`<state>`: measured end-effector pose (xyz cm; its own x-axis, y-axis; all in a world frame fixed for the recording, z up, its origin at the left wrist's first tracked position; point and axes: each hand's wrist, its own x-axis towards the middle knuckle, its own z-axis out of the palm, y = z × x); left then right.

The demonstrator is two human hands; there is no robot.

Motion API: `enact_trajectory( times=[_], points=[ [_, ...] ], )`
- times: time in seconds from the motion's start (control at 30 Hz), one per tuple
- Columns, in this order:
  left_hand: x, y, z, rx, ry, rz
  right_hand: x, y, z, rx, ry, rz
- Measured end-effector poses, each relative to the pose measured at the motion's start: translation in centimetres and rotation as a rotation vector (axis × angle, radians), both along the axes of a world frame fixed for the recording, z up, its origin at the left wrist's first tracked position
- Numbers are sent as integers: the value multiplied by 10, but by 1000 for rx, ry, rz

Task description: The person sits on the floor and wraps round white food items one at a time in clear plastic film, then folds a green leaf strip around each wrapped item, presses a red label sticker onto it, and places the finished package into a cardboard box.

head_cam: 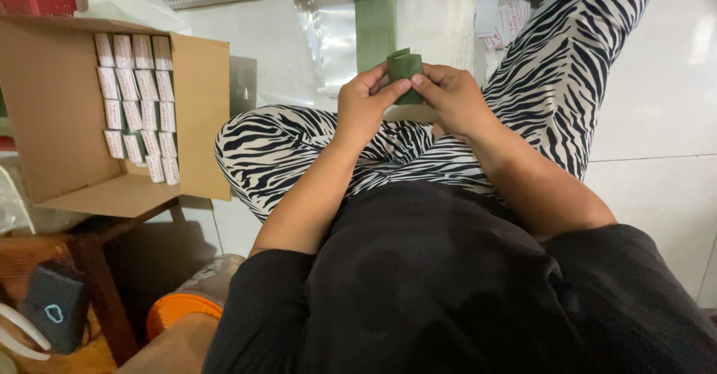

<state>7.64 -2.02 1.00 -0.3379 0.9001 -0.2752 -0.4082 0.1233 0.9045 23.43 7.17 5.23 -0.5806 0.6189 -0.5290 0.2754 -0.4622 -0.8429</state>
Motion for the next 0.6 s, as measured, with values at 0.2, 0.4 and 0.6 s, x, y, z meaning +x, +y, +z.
enact_trajectory(
  times=[0.2, 0.4, 0.6],
  points=[
    [0, 5, -7, -9, -41, 13, -7, 5, 20, 13, -68, 50],
    [-6, 6, -27, -34, -1, -46, -5, 17, 3, 29, -172, 136],
    [-14, 17, -63, -155, -157, 14, 22, 94, -72, 485, -291, 345]
  ],
)
